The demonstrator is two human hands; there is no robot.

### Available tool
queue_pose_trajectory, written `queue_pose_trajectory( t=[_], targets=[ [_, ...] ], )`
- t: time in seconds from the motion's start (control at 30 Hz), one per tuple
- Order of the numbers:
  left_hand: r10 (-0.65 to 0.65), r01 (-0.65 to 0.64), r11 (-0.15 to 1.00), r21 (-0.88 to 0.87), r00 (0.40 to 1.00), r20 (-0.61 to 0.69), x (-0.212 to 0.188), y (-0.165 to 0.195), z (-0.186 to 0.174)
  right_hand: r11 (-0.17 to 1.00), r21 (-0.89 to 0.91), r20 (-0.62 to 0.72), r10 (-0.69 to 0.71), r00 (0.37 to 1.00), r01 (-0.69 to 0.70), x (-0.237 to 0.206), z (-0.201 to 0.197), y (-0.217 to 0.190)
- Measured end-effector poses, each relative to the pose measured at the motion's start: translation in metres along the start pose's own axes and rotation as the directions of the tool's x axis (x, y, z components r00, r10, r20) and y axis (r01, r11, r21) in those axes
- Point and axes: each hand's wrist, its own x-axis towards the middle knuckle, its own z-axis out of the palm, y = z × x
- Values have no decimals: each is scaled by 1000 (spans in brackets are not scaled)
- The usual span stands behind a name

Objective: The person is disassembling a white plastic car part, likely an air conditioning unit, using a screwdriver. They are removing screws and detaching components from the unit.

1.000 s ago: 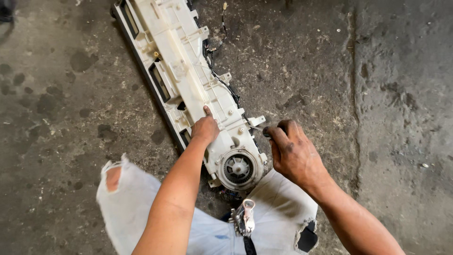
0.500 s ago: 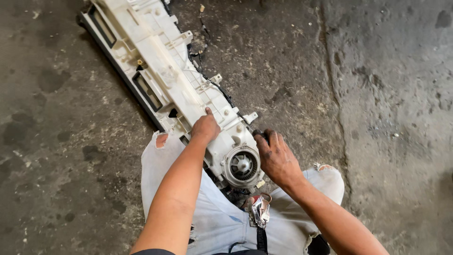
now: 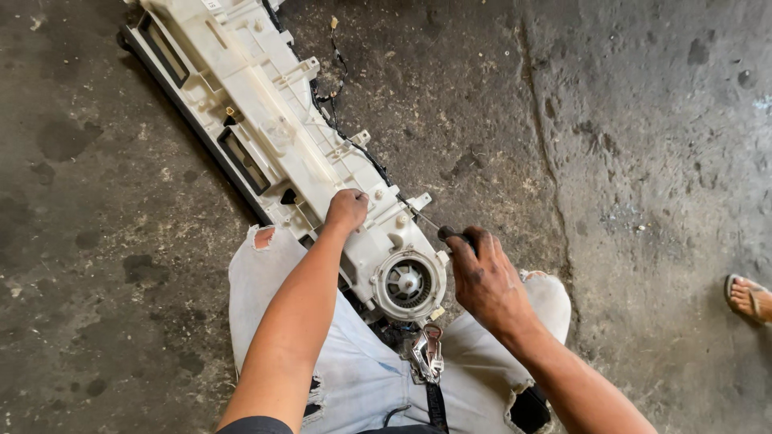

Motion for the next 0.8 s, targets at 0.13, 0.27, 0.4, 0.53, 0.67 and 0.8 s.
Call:
queue_pose_trajectory(
  t=[0.13, 0.27, 0.4, 0.53, 0.67, 0.8],
  targets=[
    [-34, 54, 957, -284, 996, 78, 8, -1, 3, 999, -14, -46, -33, 998, 32, -4, -18, -2],
    [-93, 155, 935, -319, 975, 202, 9, 5, 5, 999, -30, -79, -38, 996, 36, -9, -33, -5],
    [-59, 249, 817, -521, 933, 354, 7, 17, 14, 998, -43, -108, -51, 993, 47, -14, -45, -14],
    [-106, 462, 617, -637, 851, 514, -1, 33, 19, 995, 10, -134, -100, 986, 102, -18, -54, -29],
    [21, 448, 516, -731, 846, 533, -3, 36, 11, 990, 36, -155, -130, 979, 137, -15, -57, -39],
    [98, 420, 367, -830, 870, 483, 8, 27, -3, 981, 59, -204, -168, 964, 184, -8, -57, -40]
  ],
)
